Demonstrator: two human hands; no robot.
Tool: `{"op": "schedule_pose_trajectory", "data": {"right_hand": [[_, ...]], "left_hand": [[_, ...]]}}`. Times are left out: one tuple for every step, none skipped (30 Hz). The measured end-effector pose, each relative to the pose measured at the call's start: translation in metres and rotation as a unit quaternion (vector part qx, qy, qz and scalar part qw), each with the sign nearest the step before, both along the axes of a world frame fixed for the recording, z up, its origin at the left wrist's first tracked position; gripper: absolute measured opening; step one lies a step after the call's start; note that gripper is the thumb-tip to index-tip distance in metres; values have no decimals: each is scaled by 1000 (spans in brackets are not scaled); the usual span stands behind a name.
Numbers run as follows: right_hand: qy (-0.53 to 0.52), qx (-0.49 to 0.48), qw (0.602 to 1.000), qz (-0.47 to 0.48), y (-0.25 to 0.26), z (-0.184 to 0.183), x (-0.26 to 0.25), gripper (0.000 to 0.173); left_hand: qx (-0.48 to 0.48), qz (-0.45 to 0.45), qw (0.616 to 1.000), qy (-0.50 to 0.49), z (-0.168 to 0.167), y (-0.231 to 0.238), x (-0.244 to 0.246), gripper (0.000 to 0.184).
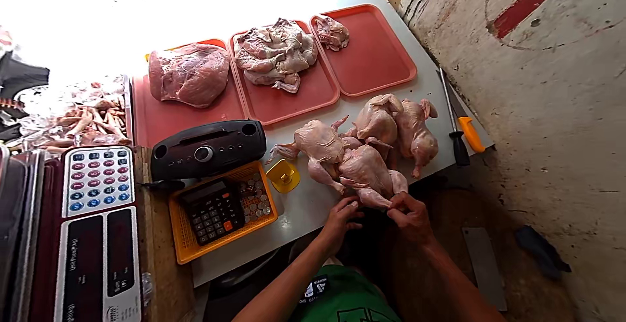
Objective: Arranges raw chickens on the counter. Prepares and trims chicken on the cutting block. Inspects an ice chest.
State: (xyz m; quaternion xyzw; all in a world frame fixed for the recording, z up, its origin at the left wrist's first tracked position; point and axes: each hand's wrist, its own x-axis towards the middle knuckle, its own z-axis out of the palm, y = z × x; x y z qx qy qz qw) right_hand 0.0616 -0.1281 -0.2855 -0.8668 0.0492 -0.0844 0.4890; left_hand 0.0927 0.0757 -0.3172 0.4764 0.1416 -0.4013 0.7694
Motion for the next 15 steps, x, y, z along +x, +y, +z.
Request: {"op": "schedule_pose_trajectory", "data": {"right_hand": [[2, 69, 997, -26, 0, 16, 2, 7], [-14, 122, 992, -43, 0, 32, 3, 12], [-37, 162, 985, -49, -2, 48, 0, 16], [-62, 198, 977, -45, -5, 64, -4, 19], [-85, 232, 968, -38, -8, 80, -9, 20], [-103, 262, 959, -31, -12, 95, -14, 20], [-118, 285, 951, -22, -16, 108, -19, 20], [-129, 303, 944, -18, -20, 119, -24, 20], [-133, 315, 940, -13, -24, 129, -30, 19], [-134, 323, 937, -12, -27, 137, -36, 19], [-134, 326, 936, -11, -30, 145, -42, 18], [-138, 330, 934, -4, -32, 151, -47, 17], [-146, 337, 930, 3, -34, 155, -48, 17], [-154, 343, 927, 9, -35, 159, -47, 17], [-161, 346, 924, 8, -36, 163, -44, 18]], "left_hand": [[3, 16, 1000, 13, -1, -6, -3, 46], [-4, 37, 999, 33, -1, -13, -5, 49], [-26, 52, 997, 52, 0, -19, -7, 53], [-60, 55, 995, 60, 4, -24, -11, 57], [-103, 49, 992, 57, 12, -29, -16, 62], [-153, 44, 986, 51, 24, -35, -21, 65], [-203, 46, 977, 41, 37, -40, -25, 65], [-244, 55, 968, 34, 50, -45, -29, 59], [-277, 69, 958, 37, 62, -50, -32, 48], [-301, 80, 949, 44, 71, -53, -35, 38], [-317, 83, 943, 48, 78, -55, -39, 32], [-320, 81, 942, 49, 84, -56, -42, 31], [-315, 81, 944, 49, 90, -57, -43, 30], [-311, 81, 946, 45, 96, -58, -41, 31], [-311, 79, 946, 41, 101, -59, -39, 30]]}}
